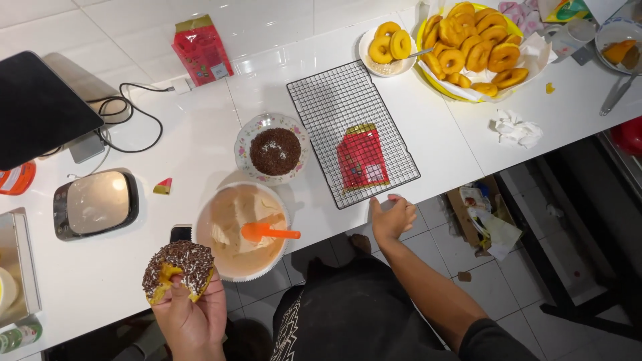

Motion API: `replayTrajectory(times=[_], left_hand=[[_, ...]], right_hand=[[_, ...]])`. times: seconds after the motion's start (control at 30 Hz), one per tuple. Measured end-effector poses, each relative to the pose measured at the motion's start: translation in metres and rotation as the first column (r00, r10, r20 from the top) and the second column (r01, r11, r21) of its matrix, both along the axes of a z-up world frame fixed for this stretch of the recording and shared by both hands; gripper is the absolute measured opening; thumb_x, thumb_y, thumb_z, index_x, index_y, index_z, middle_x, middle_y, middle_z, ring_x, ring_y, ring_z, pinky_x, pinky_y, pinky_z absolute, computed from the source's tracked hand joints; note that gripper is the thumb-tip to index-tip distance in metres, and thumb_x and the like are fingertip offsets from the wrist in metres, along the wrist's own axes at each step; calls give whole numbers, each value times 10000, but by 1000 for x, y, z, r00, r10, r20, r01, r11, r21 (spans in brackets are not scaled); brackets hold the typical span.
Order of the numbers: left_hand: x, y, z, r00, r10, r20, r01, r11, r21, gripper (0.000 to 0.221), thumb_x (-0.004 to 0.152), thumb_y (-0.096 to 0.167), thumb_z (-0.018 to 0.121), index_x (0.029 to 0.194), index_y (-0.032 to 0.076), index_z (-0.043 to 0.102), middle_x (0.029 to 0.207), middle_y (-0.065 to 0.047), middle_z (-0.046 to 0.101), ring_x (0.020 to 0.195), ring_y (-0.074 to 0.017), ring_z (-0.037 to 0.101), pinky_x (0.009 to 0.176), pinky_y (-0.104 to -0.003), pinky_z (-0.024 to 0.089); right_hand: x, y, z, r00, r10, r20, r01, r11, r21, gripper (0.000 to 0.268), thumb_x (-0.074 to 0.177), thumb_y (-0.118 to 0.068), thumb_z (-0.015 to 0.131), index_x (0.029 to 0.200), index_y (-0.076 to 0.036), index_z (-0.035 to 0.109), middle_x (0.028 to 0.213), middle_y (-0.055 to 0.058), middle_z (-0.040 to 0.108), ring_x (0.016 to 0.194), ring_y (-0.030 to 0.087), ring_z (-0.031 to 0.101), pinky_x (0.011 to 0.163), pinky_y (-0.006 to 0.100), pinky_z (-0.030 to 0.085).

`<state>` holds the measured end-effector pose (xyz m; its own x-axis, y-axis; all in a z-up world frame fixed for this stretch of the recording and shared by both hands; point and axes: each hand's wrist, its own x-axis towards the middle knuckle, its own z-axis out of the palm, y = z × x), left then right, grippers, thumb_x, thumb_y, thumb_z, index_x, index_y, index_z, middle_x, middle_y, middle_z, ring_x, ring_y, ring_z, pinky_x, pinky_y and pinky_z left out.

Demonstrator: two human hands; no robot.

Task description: The person is applying a cream-based glaze to donuts using a spatula and then dipping them into chocolate sprinkles.

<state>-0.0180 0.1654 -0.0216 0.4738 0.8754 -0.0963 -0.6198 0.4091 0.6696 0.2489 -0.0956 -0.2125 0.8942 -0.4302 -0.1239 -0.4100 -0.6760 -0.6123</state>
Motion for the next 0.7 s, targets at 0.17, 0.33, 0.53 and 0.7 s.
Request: replayTrajectory(times=[0.17,0.33,0.53,0.7], left_hand=[[-1,2,3,1000,-12,-1,12,1000,-12,577,859,151,817,1350,-38,579,1298,-173,636,1223,-267,632,1114,-434,550],[-7,8,-4,1000,0,14,0,1000,3,536,867,127,812,1334,-34,602,1261,-173,660,1188,-276,650,1112,-455,553],[-7,9,3,996,73,-57,-76,996,-44,366,928,-52,613,1293,-61,607,1229,-201,641,1175,-283,649,1083,-445,579],[-10,12,1,999,43,-33,-45,998,-33,519,887,120,769,1334,-69,584,1273,-213,643,1213,-310,643,1120,-473,552]], right_hand=[[7,12,0,995,-97,-23,97,995,-32,495,705,-482,926,1003,-239,614,1184,32,545,1180,283,484,975,534,392],[11,19,-1,996,-86,-39,81,991,-111,554,708,-600,910,998,-241,605,1184,56,541,1155,309,468,939,506,411],[23,28,2,993,55,101,-38,986,-164,547,811,-461,855,1219,-150,667,1233,99,578,1155,327,473,948,485,405],[40,34,28,995,73,-75,-56,976,210,627,1000,-295,512,1602,-269,339,1070,69,711,956,322,682,745,483,529]])
